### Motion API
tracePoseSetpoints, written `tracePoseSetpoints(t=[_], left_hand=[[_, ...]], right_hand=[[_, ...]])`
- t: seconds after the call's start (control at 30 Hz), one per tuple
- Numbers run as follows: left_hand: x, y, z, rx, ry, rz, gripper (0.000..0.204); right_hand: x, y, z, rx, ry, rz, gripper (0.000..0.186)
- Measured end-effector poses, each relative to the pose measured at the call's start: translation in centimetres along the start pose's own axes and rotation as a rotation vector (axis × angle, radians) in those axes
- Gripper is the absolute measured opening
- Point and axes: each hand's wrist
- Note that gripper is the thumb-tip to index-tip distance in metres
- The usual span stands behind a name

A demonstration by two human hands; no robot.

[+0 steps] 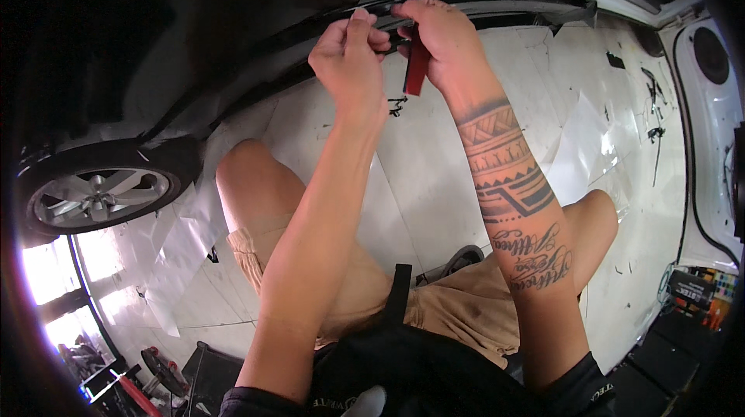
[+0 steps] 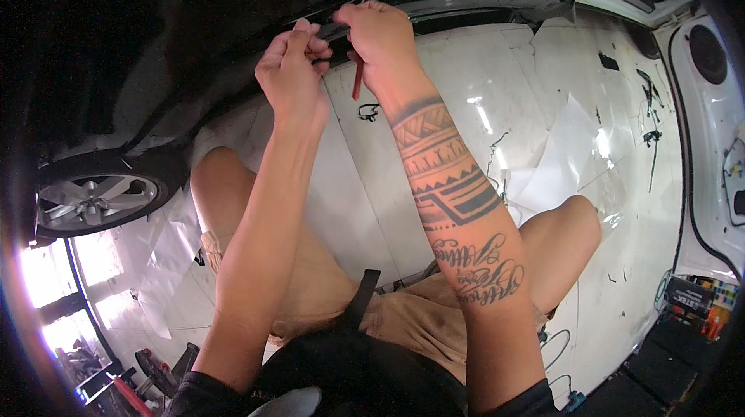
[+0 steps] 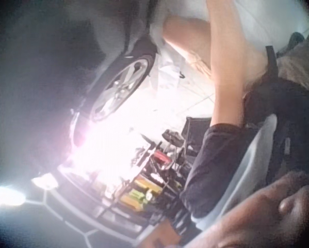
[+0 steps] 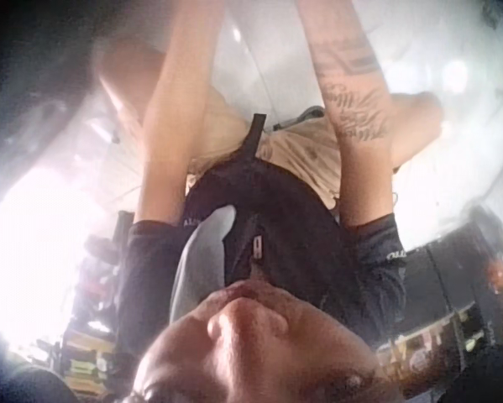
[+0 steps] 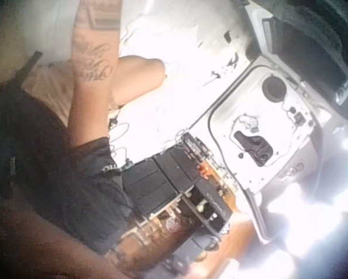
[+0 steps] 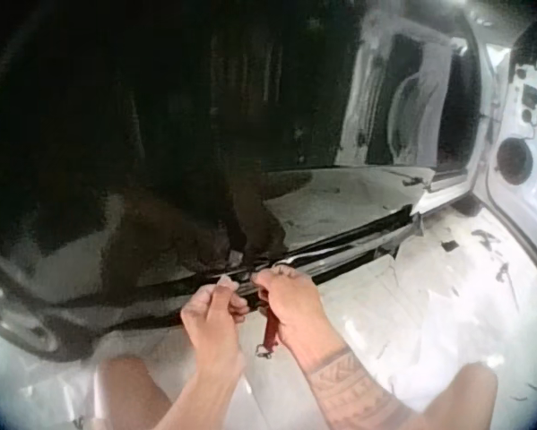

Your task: The person kneels beside a dark car and uses a red squeegee to apply a black vinyl wrap to the lower side skirt. They smooth the film along the edge, tuck it into seams, and repeatedly press the surface to remove air bubbles.

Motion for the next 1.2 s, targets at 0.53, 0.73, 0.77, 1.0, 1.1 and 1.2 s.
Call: tracePoseSetpoints(t=[0.53,0.73,0.77,1.0,1.1,1.2], left_hand=[[1.2,1.9,1.0,0.219,0.067,-0.265,0.031],[1.6,3.6,2.4,0.503,-0.019,-0.375,0.036],[1.5,4.3,2.5,0.597,-0.058,-0.382,0.035],[0.3,5.4,3.3,0.332,0.233,-0.436,0.027],[0.8,4.5,4.2,0.143,0.291,-0.351,0.024],[0.9,3.5,5.3,-0.005,0.288,-0.287,0.022]], right_hand=[[-1.4,7.2,9.1,0.710,-0.098,-0.492,0.023],[-0.9,1.5,5.7,0.681,0.141,-0.172,0.016],[-0.9,0.6,5.7,0.716,0.173,-0.148,0.016],[-1.3,-3.7,5.8,0.674,0.240,0.101,0.015],[-1.6,-4.5,4.1,0.560,0.244,0.171,0.016],[-2.2,-5.4,2.4,0.519,0.260,0.195,0.014]])
Point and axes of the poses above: each hand's wrist, its own x-axis towards the middle knuckle, its own y-axis out of the back of the hand, z = x × y, and after that the axes turned 10 degrees about -y, right-handed
